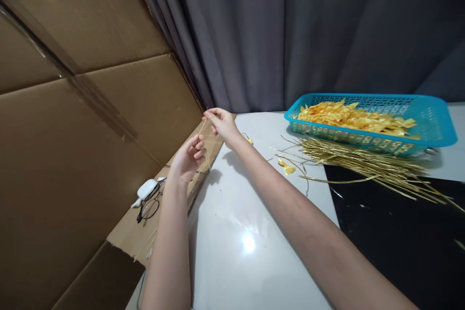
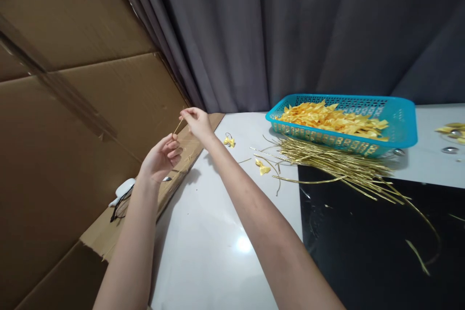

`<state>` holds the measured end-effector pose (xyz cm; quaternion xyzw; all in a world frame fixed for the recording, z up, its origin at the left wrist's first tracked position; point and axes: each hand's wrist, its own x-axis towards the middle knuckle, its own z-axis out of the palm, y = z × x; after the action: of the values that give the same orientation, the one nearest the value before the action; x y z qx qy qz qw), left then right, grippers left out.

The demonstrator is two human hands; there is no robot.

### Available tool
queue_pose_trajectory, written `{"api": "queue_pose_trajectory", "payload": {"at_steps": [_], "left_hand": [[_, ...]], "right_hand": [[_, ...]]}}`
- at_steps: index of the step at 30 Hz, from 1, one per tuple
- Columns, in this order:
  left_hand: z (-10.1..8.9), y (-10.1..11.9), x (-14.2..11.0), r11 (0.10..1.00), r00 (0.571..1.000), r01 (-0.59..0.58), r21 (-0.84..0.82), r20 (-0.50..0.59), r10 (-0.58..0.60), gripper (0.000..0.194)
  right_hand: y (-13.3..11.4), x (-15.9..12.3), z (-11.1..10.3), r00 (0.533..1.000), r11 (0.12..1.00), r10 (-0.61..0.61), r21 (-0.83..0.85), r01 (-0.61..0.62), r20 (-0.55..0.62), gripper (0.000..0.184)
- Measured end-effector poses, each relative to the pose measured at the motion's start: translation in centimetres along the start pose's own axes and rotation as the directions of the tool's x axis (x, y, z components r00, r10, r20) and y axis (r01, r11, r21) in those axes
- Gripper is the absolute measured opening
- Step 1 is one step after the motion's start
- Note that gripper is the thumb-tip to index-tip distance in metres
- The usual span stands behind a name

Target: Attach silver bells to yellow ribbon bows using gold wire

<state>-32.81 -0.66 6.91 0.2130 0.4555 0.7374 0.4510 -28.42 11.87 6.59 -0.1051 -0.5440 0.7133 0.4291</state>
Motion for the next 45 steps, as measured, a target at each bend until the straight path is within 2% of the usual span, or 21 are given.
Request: {"api": "queue_pose_trajectory", "payload": {"at_steps": [7, 15, 22, 28, 33, 38, 41, 45], "left_hand": [[-0.6, 0.0, 0.0, 0.975, 0.998, -0.018, 0.221, 0.062, 0.005, 0.013], [-1.7, -0.2, 0.1, 0.900, 0.993, 0.020, 0.435, 0.096, -0.068, 0.017], [-2.2, -0.1, 0.1, 0.865, 0.991, 0.032, 0.500, 0.100, -0.094, 0.017], [-2.4, 0.1, -0.1, 0.868, 0.993, 0.005, 0.496, 0.102, -0.063, 0.016], [-2.3, 0.3, -0.1, 0.896, 0.990, -0.121, 0.427, 0.113, 0.080, 0.014], [-2.1, 0.9, -0.4, 0.909, 0.962, -0.270, 0.316, 0.120, 0.244, 0.014], [-2.2, 1.1, -0.6, 0.911, 0.952, -0.305, 0.277, 0.112, 0.284, 0.015], [-2.2, 1.1, -0.8, 0.910, 0.942, -0.334, 0.244, 0.110, 0.316, 0.016]], "right_hand": [[-3.6, 1.3, -4.6, 0.965, 0.997, -0.067, 0.022, 0.075, -0.252, 0.006], [-6.5, 1.5, -7.9, 0.871, 0.975, -0.140, 0.087, 0.204, -0.472, 0.015], [-8.1, 2.1, -10.4, 0.835, 0.961, -0.205, 0.058, 0.272, -0.510, 0.021], [-8.5, 2.7, -12.5, 0.818, 0.951, -0.282, -0.034, 0.307, -0.500, 0.024], [-8.9, 2.2, -12.4, 0.782, 0.943, -0.227, 0.071, 0.326, -0.580, 0.023], [-9.6, 1.3, -12.0, 0.766, 0.937, -0.149, 0.159, 0.313, -0.626, 0.023], [-9.4, 1.4, -12.4, 0.758, 0.935, -0.149, 0.158, 0.316, -0.635, 0.025], [-8.9, 2.0, -13.2, 0.773, 0.950, -0.198, 0.076, 0.303, -0.603, 0.025]]}}
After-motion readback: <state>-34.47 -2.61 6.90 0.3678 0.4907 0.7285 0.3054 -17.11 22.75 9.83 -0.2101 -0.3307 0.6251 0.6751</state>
